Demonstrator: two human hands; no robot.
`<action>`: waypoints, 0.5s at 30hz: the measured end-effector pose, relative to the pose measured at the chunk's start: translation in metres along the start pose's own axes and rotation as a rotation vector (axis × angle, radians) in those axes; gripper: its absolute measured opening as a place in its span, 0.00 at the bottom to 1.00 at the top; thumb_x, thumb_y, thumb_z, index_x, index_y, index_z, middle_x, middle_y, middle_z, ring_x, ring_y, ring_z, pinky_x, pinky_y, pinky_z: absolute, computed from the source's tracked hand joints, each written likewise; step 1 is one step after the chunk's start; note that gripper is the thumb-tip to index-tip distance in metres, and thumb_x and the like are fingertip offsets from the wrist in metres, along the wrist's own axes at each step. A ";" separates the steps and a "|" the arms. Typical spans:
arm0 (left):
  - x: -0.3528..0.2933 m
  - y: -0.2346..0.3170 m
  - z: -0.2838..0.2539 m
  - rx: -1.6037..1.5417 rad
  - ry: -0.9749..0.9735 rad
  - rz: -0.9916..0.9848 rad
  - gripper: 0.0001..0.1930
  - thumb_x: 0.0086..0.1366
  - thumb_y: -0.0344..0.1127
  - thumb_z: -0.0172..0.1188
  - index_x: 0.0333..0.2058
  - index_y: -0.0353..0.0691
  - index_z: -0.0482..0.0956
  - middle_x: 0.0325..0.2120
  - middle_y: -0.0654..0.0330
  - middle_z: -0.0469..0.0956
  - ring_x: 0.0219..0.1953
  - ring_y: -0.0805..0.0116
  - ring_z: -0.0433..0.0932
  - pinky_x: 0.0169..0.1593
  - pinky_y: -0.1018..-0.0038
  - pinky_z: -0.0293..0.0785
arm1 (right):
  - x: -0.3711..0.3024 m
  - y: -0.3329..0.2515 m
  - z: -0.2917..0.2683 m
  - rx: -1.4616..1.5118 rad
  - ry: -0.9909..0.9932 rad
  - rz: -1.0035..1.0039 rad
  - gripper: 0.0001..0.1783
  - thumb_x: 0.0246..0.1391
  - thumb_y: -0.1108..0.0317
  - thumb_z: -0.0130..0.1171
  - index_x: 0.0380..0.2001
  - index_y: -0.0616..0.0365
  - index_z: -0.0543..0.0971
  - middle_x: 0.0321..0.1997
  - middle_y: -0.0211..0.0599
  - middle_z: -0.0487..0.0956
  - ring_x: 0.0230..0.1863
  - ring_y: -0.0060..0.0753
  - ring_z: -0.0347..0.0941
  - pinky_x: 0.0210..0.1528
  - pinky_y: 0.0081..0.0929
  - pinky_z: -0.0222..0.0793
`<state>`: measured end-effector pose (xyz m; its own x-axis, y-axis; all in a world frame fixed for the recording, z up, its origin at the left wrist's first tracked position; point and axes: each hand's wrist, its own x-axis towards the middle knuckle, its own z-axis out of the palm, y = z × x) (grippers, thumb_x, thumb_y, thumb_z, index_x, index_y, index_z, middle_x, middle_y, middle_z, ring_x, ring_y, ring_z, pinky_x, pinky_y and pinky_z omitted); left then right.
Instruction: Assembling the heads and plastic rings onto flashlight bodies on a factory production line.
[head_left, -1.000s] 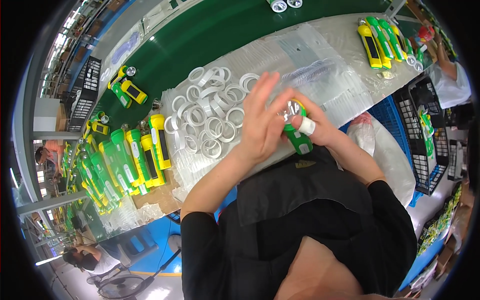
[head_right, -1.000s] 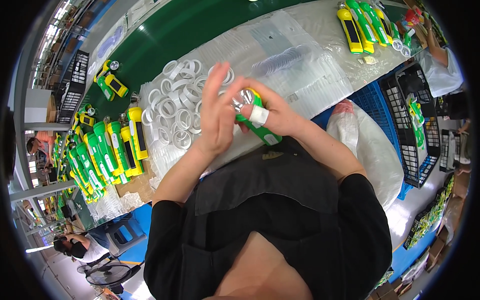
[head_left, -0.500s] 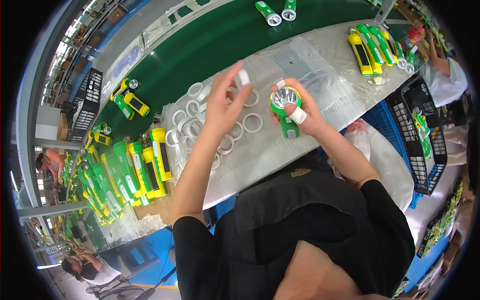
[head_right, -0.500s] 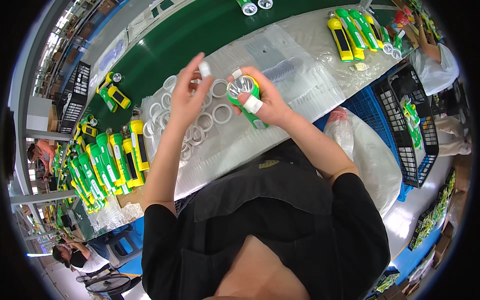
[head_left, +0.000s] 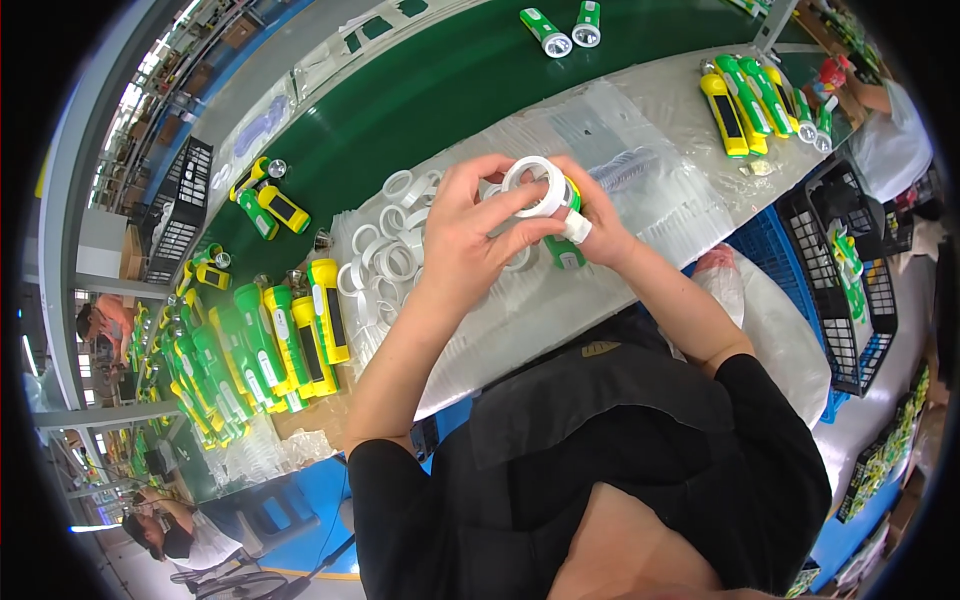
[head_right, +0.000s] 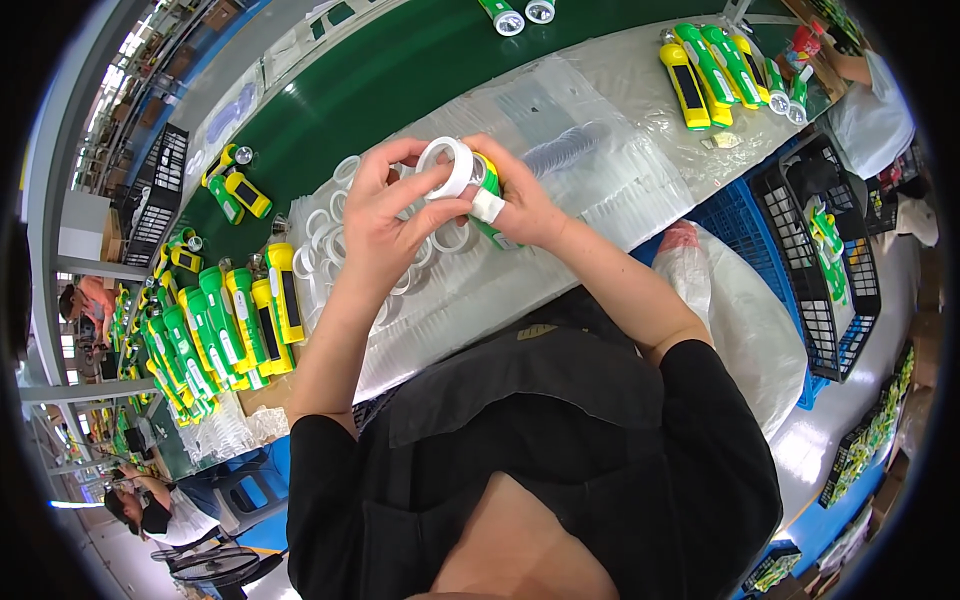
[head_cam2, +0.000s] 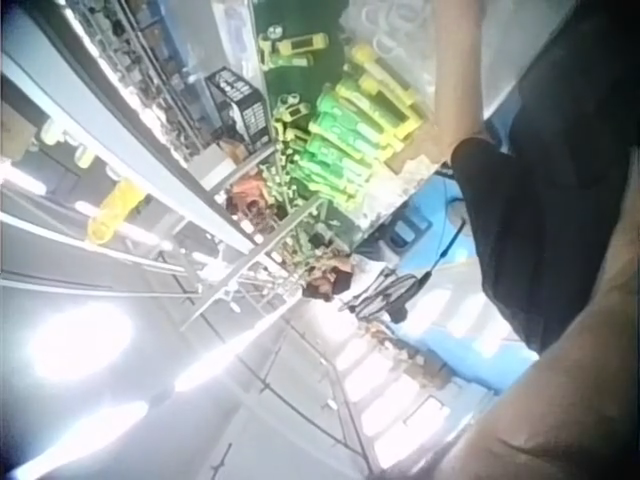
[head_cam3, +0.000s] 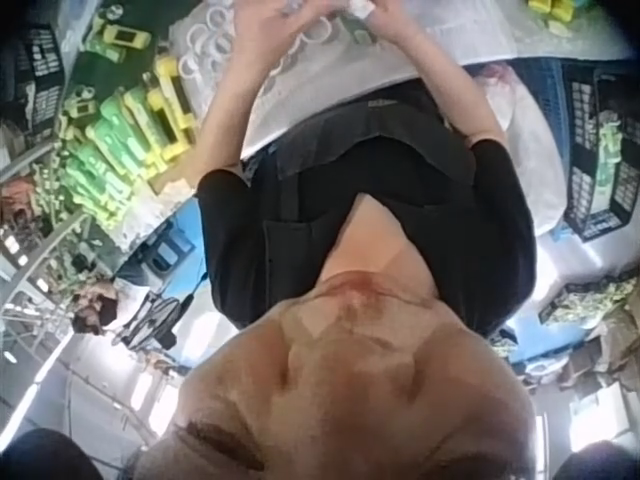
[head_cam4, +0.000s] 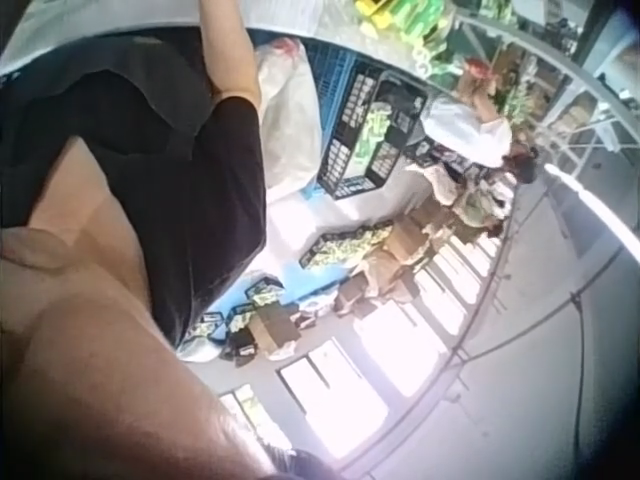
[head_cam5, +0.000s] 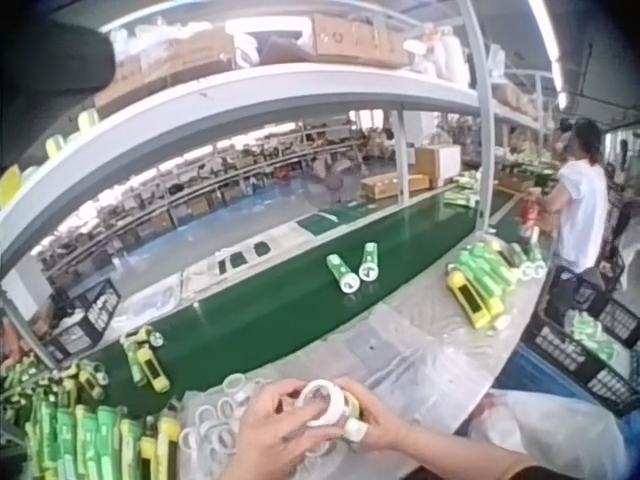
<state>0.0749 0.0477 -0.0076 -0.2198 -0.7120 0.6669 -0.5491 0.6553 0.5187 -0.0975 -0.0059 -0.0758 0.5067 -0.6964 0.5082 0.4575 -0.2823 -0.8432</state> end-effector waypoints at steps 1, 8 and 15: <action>0.002 0.001 -0.001 0.064 -0.026 0.048 0.18 0.47 0.39 0.75 0.38 0.44 0.86 0.41 0.59 0.76 0.41 0.65 0.74 0.36 0.72 0.69 | -0.001 0.000 -0.003 0.015 -0.014 0.035 0.27 0.59 0.60 0.60 0.56 0.58 0.64 0.47 0.34 0.72 0.42 0.24 0.73 0.41 0.26 0.73; 0.009 0.009 -0.003 0.075 -0.098 0.067 0.19 0.46 0.41 0.75 0.38 0.44 0.86 0.42 0.61 0.75 0.40 0.64 0.73 0.34 0.72 0.67 | 0.001 -0.022 -0.014 -0.024 0.028 -0.024 0.31 0.58 0.62 0.61 0.61 0.59 0.64 0.53 0.37 0.73 0.57 0.32 0.68 0.57 0.34 0.66; 0.015 0.013 0.015 0.056 -0.139 0.083 0.23 0.45 0.39 0.75 0.41 0.44 0.80 0.42 0.58 0.75 0.43 0.55 0.74 0.42 0.64 0.73 | 0.019 -0.102 -0.054 -0.904 -0.290 -0.083 0.22 0.40 0.69 0.70 0.40 0.60 0.74 0.47 0.40 0.77 0.46 0.41 0.75 0.44 0.32 0.71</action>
<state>0.0521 0.0418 0.0010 -0.3738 -0.6863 0.6239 -0.5677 0.7012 0.4313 -0.1742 -0.0256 0.0104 0.7153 -0.4941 0.4941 -0.1758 -0.8116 -0.5571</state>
